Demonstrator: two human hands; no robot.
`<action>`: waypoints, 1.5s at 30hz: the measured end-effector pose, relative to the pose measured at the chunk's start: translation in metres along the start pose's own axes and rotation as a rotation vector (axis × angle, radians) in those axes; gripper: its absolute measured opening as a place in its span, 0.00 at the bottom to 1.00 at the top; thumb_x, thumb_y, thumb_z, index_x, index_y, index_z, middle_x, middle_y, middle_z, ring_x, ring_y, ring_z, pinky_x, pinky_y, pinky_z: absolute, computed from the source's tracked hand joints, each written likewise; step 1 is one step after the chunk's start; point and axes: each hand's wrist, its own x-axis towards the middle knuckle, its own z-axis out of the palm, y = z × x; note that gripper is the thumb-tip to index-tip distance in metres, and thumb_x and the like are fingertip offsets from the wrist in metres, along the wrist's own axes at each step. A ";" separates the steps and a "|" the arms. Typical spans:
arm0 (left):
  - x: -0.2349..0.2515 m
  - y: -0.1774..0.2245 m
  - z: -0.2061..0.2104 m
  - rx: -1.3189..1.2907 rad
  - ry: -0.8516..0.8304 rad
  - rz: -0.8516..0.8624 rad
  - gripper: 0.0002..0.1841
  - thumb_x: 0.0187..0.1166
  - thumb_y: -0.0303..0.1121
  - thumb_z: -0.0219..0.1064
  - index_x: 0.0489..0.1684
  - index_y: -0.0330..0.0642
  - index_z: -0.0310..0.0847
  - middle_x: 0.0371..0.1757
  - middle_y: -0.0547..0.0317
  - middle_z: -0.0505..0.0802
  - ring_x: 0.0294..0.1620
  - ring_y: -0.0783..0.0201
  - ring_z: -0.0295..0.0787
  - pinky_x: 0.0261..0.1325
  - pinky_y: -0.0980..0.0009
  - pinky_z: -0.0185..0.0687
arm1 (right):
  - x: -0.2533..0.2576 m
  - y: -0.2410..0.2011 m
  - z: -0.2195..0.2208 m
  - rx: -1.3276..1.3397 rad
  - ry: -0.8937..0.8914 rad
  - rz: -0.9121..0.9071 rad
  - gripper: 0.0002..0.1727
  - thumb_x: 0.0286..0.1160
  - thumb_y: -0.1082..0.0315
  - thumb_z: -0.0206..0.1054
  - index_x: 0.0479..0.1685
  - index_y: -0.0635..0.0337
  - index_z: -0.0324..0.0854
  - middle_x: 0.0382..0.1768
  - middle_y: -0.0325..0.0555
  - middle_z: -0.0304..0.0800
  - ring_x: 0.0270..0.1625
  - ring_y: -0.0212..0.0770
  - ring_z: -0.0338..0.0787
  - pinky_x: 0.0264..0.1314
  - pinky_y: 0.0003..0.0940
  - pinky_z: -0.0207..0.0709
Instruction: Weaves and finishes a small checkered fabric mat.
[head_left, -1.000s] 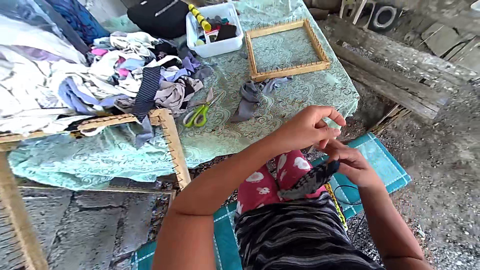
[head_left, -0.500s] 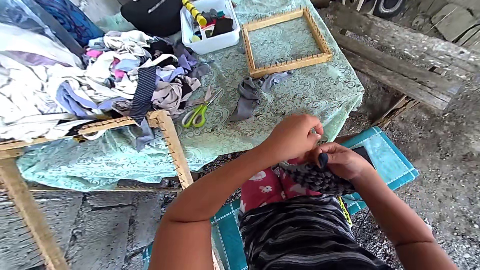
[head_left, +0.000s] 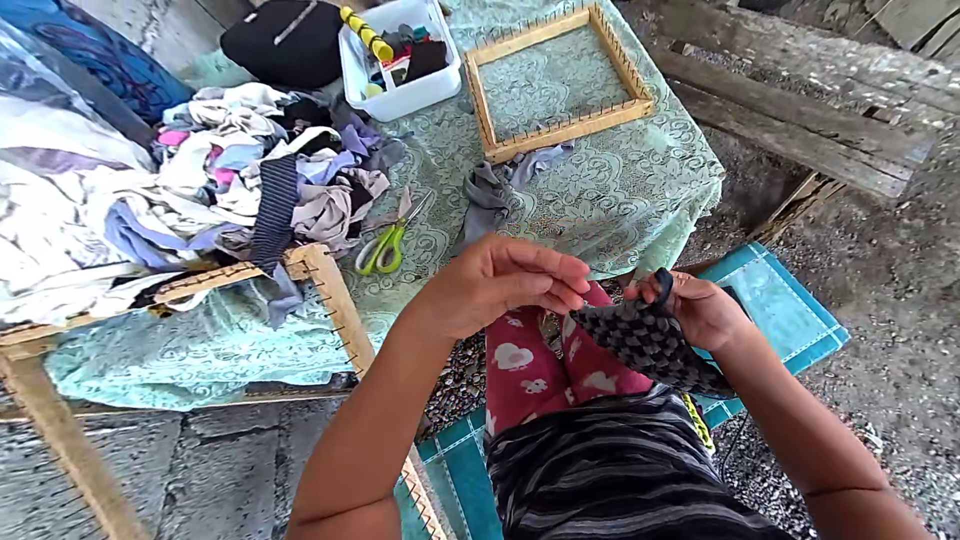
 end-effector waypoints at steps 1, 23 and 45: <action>-0.001 -0.001 0.001 -0.036 -0.005 0.024 0.14 0.84 0.33 0.63 0.60 0.45 0.92 0.55 0.57 0.98 0.52 0.64 0.97 0.60 0.68 0.92 | 0.000 0.001 0.002 -0.007 0.006 0.007 0.17 0.80 0.63 0.58 0.26 0.45 0.91 0.36 0.36 0.95 0.46 0.29 0.93 0.51 0.24 0.87; -0.112 -0.055 0.027 0.685 1.153 0.602 0.11 0.87 0.39 0.65 0.56 0.63 0.92 0.50 0.83 0.96 0.48 0.79 0.92 0.54 0.77 0.88 | 0.004 0.011 0.006 -0.605 0.292 -0.375 0.13 0.85 0.70 0.57 0.48 0.55 0.90 0.44 0.34 0.94 0.43 0.30 0.93 0.51 0.32 0.91; -0.005 -0.138 0.125 -0.394 0.548 0.148 0.08 0.77 0.16 0.67 0.46 0.34 0.89 0.42 0.63 0.98 0.40 0.68 0.98 0.51 0.67 0.96 | -0.019 0.065 0.011 -0.621 0.375 -0.628 0.13 0.88 0.59 0.60 0.50 0.48 0.91 0.48 0.34 0.96 0.54 0.33 0.94 0.60 0.34 0.89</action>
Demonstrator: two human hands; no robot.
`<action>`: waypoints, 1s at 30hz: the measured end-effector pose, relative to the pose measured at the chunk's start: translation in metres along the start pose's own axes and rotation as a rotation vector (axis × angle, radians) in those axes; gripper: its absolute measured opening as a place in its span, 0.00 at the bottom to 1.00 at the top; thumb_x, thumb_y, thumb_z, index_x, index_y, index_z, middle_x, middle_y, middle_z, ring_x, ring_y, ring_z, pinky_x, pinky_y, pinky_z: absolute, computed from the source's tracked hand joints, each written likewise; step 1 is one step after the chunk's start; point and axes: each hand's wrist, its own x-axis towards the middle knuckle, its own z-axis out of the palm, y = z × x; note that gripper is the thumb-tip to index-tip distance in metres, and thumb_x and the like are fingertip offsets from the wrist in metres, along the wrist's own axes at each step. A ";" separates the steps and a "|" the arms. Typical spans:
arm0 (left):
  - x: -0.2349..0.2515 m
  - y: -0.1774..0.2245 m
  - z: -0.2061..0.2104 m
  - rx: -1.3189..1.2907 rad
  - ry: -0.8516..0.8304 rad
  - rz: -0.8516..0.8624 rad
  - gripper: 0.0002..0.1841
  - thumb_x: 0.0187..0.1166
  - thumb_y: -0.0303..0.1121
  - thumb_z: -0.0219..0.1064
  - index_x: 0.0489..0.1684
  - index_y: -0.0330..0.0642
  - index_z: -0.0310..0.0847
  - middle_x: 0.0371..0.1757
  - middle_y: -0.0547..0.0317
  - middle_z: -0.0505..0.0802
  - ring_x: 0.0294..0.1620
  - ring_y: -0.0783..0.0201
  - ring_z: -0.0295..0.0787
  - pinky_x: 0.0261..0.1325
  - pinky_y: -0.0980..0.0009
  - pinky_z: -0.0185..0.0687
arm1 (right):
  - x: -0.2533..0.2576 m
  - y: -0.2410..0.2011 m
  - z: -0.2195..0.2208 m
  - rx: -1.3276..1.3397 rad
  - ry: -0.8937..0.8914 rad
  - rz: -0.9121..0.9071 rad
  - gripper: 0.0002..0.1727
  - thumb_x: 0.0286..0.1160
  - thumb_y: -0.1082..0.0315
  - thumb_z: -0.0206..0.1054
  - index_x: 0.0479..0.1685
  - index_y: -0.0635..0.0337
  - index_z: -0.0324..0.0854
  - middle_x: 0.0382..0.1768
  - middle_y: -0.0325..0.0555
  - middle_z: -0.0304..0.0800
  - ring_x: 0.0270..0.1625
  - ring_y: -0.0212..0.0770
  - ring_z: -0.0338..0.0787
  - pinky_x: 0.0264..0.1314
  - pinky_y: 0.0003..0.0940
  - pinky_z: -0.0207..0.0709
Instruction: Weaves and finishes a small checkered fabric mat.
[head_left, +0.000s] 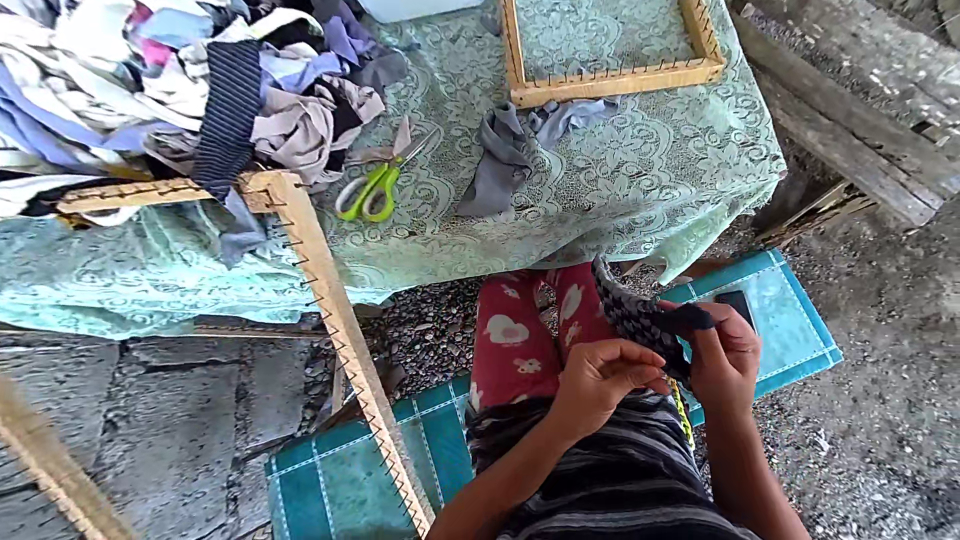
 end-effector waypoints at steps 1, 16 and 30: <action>-0.001 0.000 0.001 0.036 0.008 0.038 0.07 0.77 0.17 0.67 0.45 0.35 0.90 0.43 0.64 0.98 0.42 0.70 0.97 0.51 0.68 0.96 | -0.002 -0.002 0.000 0.002 -0.041 0.006 0.13 0.88 0.59 0.60 0.53 0.48 0.91 0.51 0.34 0.96 0.55 0.33 0.94 0.60 0.33 0.89; -0.004 -0.001 -0.058 0.895 -0.176 0.706 0.03 0.84 0.30 0.67 0.41 0.45 0.85 0.59 0.60 0.88 0.72 0.65 0.81 0.84 0.59 0.69 | -0.042 -0.005 0.006 -0.003 -0.346 -0.157 0.12 0.82 0.69 0.68 0.55 0.41 0.90 0.64 0.38 0.78 0.73 0.33 0.81 0.73 0.30 0.82; -0.003 -0.011 -0.045 0.929 -0.078 0.653 0.04 0.82 0.27 0.67 0.37 0.41 0.86 0.56 0.57 0.89 0.70 0.64 0.81 0.76 0.70 0.76 | -0.040 -0.008 0.004 -0.060 -0.322 0.009 0.12 0.76 0.58 0.66 0.50 0.53 0.80 0.64 0.41 0.81 0.68 0.29 0.82 0.64 0.23 0.82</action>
